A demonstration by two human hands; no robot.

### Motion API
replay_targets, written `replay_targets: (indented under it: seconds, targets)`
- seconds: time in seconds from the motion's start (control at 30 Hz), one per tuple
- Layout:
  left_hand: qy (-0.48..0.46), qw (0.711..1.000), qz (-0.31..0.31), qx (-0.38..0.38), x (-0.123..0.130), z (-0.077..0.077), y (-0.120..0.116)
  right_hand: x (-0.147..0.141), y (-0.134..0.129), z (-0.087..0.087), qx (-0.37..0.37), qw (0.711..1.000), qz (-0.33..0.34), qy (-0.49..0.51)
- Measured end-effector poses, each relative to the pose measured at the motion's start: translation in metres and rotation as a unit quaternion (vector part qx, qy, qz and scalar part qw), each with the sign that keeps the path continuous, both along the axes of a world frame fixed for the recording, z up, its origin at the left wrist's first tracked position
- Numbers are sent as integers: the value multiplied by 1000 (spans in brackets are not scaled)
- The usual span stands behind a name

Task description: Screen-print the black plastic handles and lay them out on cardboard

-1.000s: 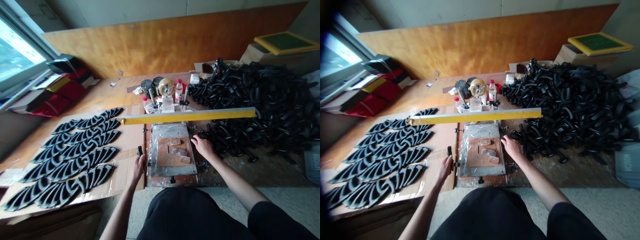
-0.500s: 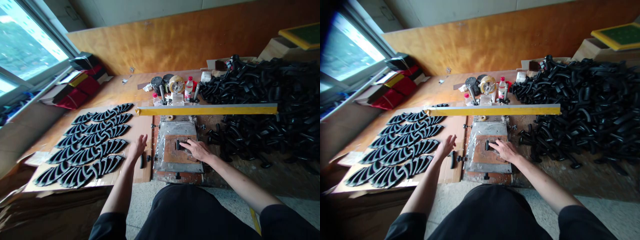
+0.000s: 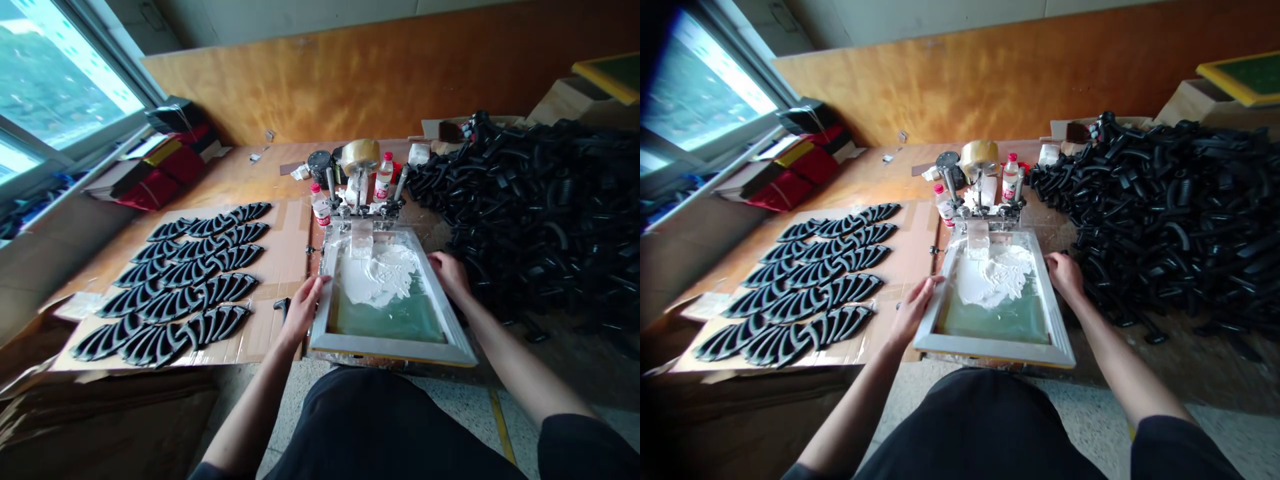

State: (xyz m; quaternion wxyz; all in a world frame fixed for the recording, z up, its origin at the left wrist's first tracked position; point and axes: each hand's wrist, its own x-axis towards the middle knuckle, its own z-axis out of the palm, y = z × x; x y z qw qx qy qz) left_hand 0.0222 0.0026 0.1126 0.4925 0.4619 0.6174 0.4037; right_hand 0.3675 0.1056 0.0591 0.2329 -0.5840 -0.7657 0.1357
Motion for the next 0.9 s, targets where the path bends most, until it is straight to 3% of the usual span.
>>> replay_targets:
  seconds: [0.07, 0.1, 0.17, 0.23, 0.3, 0.37, 0.5, 0.6, 0.7, 0.8, 0.9]
  targets:
    - [24, 999, -9, -47, -1, -34, -9, -9, 16, 13, 28, 999, -40, 12]
    - [39, 997, -11, -59, 0, -49, -11, -23, 22, 19, 45, 998, -30, 15]
    - [80, 994, -7, -69, 2, -70, -10, -64, 32, 30, 73, 997, 36, 6]
    - [113, 991, -6, -71, 4, -81, -7, -105, 37, 36, 58, 992, 103, -35]
    - [127, 989, -5, -72, 4, -85, -4, -131, 33, 36, 2, 987, 133, -91]
    - [132, 989, -2, -72, 4, -87, -3, -137, 19, 30, -26, 978, 160, -132]
    - [131, 988, 8, -76, 3, -90, -4, -108, -18, 22, 21, 938, 314, -149]
    - [131, 988, 10, -76, 3, -91, -4, -87, -29, 28, 6, 907, 401, -129]
    - [137, 988, 11, -72, 2, -91, -4, -89, -22, 34, -17, 925, 364, -102]
    - [140, 988, 3, -70, 1, -90, -4, -99, -24, 26, 26, 950, 300, -85]
    - [133, 989, -3, -71, 1, -88, -4, -98, -41, 11, 53, 941, 326, -78]
